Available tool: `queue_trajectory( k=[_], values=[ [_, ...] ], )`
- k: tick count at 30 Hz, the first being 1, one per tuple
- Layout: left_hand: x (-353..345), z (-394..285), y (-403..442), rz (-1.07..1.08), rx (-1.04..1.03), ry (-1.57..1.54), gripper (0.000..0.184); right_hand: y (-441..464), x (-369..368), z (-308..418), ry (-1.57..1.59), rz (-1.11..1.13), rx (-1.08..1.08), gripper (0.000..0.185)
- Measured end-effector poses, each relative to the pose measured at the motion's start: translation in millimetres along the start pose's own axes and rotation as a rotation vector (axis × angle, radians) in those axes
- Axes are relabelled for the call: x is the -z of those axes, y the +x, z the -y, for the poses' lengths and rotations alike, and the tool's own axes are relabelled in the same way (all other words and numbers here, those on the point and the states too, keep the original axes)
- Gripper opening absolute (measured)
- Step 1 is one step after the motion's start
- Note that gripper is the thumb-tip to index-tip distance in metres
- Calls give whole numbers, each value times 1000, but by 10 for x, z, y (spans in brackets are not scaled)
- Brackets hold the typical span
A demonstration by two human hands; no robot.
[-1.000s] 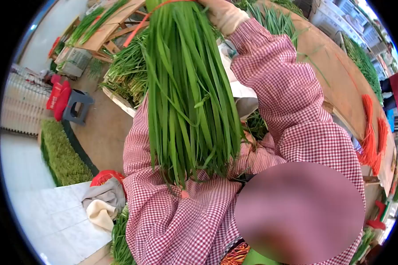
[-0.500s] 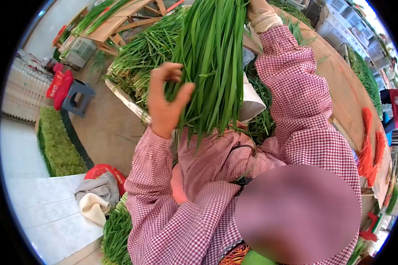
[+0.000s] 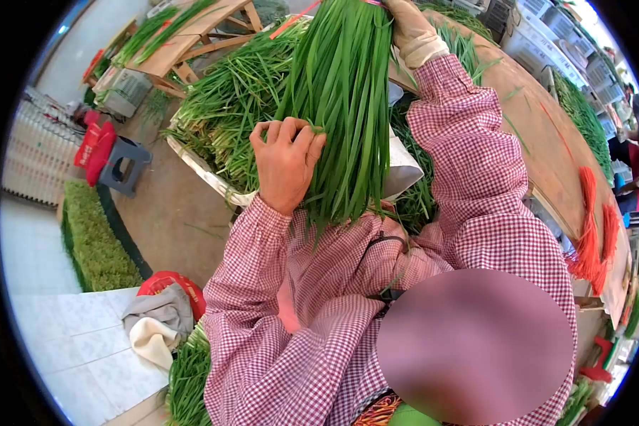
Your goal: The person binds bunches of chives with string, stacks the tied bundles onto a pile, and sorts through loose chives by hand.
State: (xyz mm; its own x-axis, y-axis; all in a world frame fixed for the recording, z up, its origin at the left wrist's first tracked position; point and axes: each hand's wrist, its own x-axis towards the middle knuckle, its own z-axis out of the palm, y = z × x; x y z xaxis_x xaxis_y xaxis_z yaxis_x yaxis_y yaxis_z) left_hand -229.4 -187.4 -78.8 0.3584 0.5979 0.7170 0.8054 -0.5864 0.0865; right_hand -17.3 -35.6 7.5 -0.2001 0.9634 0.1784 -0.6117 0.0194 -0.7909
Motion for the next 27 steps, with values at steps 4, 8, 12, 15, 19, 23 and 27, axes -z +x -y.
queue_trajectory(
  k=[4,8,12,15,19,23,27],
  values=[
    [4,3,-51,16,71,-154,16,-43,23,-13,129,104,-160,27],
    [1,2,-103,19,201,-338,20,-63,28,-26,118,98,-7,18],
    [88,-154,36,66,195,-217,26,-45,93,-54,105,21,-17,23],
    [27,-257,121,20,146,-63,31,-73,72,-89,115,7,14,26],
    [-52,-293,129,3,139,-18,22,-210,35,-20,162,101,-19,28],
    [-84,-220,42,-23,112,-57,16,-218,22,0,139,106,23,28],
    [-136,-185,-82,-13,173,-98,14,-185,82,14,217,157,-132,24]
  ],
)
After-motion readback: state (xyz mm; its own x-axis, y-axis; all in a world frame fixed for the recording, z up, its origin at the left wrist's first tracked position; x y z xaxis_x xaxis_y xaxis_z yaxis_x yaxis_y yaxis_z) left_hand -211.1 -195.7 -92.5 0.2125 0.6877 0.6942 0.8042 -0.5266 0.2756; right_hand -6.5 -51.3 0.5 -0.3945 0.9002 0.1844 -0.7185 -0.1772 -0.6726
